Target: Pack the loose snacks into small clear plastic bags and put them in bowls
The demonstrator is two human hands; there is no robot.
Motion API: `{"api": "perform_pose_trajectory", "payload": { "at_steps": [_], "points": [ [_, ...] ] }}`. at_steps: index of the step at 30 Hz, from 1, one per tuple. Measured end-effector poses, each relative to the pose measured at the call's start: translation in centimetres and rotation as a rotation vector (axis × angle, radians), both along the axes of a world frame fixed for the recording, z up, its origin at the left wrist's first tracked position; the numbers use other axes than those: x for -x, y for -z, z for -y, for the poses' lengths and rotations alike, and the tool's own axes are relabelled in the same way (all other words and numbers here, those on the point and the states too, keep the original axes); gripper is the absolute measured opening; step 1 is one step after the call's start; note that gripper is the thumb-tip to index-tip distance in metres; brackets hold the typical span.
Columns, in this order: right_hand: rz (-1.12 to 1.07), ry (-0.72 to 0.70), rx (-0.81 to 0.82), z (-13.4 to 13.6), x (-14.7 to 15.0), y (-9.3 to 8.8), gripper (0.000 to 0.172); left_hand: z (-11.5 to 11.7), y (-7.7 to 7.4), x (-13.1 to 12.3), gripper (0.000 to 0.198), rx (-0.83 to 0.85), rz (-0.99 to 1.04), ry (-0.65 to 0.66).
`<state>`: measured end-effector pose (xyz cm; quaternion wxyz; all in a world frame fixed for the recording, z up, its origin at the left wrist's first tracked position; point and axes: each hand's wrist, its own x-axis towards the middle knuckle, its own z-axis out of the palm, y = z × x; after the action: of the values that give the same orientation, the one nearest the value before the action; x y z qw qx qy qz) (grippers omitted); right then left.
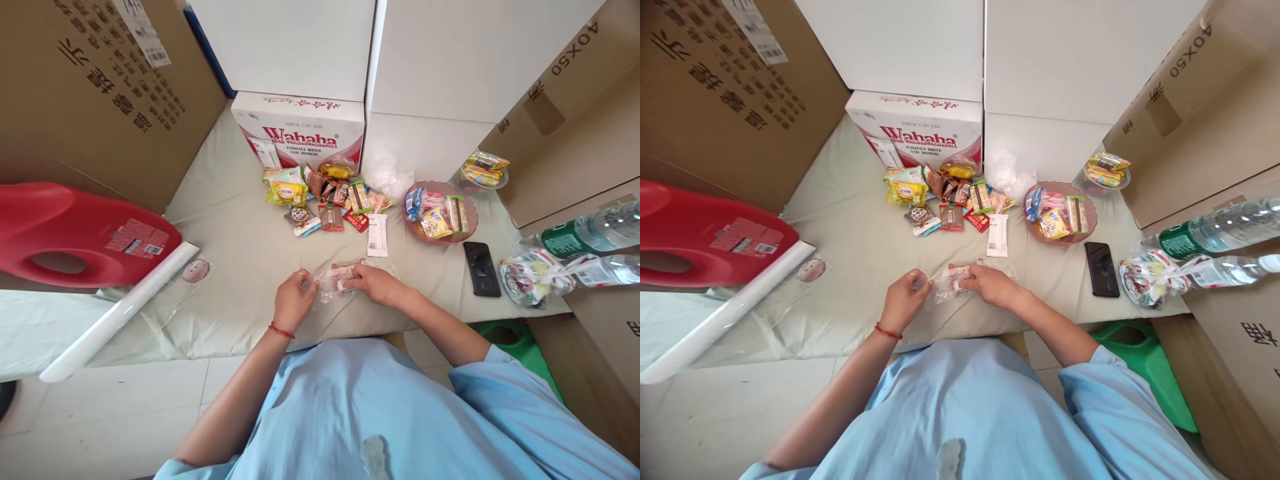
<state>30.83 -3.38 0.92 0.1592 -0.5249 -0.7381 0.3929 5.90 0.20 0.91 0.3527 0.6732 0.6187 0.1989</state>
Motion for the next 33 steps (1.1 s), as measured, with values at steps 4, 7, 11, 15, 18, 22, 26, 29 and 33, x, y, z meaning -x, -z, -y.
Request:
{"api": "perform_pose_trajectory", "payload": {
  "at_steps": [4, 7, 11, 15, 18, 22, 26, 29, 33],
  "points": [
    [-0.06, -0.039, -0.081, 0.3, 0.2, 0.7, 0.028, 0.3, -1.5, -3.4, 0.021, 0.135, 0.407, -0.008],
    [-0.064, -0.078, -0.211, 1.4, -0.2, 0.8, 0.033, 0.4, -1.5, -6.1, 0.025, 0.163, 0.442, 0.146],
    [-0.025, 0.08, -0.155, 3.8, -2.3, 0.6, 0.037, 1.3, -0.7, -7.5, 0.037, -0.087, 0.083, 0.376],
    [0.174, 0.634, -0.125, 4.6, -4.2, 0.5, 0.033, 2.7, 0.2, -7.5, 0.039, -0.29, -0.201, 0.508],
    [0.369, 0.781, -0.149, 3.5, -3.8, 0.4, 0.047, 3.4, 0.6, -7.5, 0.043, -0.382, -0.241, 0.546],
    [0.487, 0.603, -0.041, 1.7, -2.1, 0.2, 0.046, 3.8, 0.9, -7.2, 0.043, -0.426, -0.257, 0.512],
    [0.489, 0.475, -0.048, 1.3, -1.4, -0.8, 0.018, 4.0, 0.8, -6.8, 0.043, -0.426, -0.253, 0.487],
    [0.477, 0.477, -0.08, 1.0, -0.3, -2.3, 0.016, 3.9, 0.9, -6.8, 0.041, -0.419, -0.268, 0.501],
    [0.447, 0.358, -0.091, -0.5, 3.4, -3.6, 0.018, 3.6, 1.7, -6.9, 0.04, -0.439, -0.275, 0.578]
  ]
}}
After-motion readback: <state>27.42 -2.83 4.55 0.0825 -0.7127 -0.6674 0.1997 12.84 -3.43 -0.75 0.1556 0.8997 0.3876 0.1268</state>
